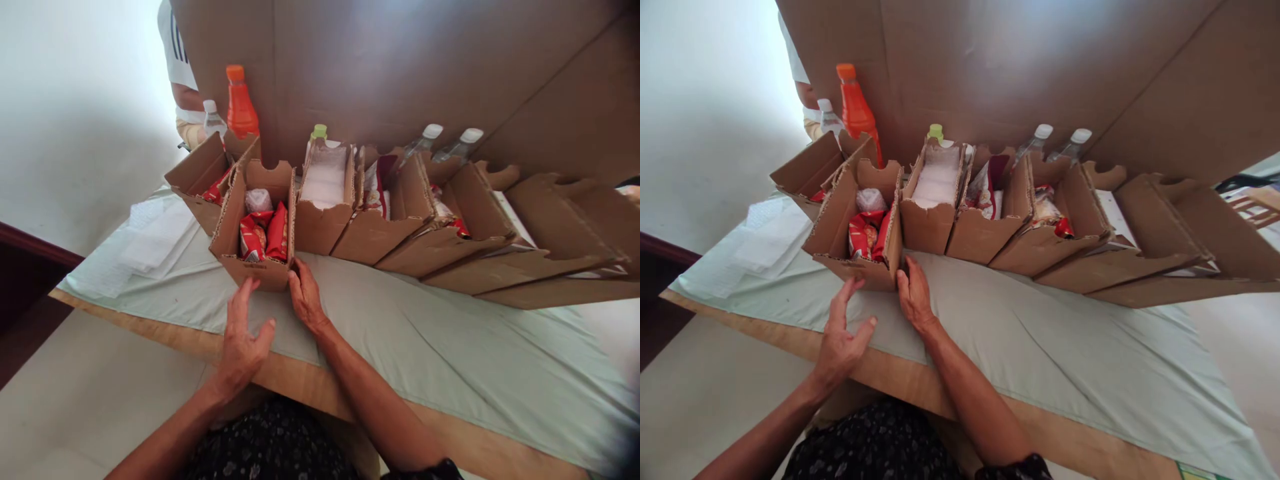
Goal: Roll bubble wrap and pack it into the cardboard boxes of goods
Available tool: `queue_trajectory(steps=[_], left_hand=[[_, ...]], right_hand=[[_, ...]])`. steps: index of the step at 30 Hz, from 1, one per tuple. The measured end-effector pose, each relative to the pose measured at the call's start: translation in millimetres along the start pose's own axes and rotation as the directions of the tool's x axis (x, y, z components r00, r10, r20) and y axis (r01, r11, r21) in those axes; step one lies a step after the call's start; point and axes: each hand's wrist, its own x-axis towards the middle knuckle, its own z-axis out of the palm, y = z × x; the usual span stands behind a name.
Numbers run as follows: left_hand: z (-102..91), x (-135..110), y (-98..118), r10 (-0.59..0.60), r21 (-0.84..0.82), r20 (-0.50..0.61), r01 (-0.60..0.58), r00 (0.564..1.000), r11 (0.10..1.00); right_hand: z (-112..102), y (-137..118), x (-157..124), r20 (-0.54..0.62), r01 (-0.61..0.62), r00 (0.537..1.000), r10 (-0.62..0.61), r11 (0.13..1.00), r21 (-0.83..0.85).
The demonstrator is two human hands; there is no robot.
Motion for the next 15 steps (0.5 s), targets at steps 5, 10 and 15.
queue_trajectory(steps=[5,10,15], left_hand=[[8.2,56.0,-21.6,0.097,0.100,-0.041,-0.092,0.994,0.991],[24.8,113.5,-38.9,0.134,0.129,0.029,-0.137,0.991,0.982],[35.0,128.5,-40.2,0.067,0.105,0.095,-0.077,0.993,0.991]], right_hand=[[1.2,2.6,0.3,0.005,-0.044,0.999,0.044,0.998,0.036],[2.9,2.3,1.3,0.003,-0.053,0.999,0.053,0.996,0.065],[3.8,4.6,0.0,-0.005,-0.057,0.998,0.058,0.995,0.079]])
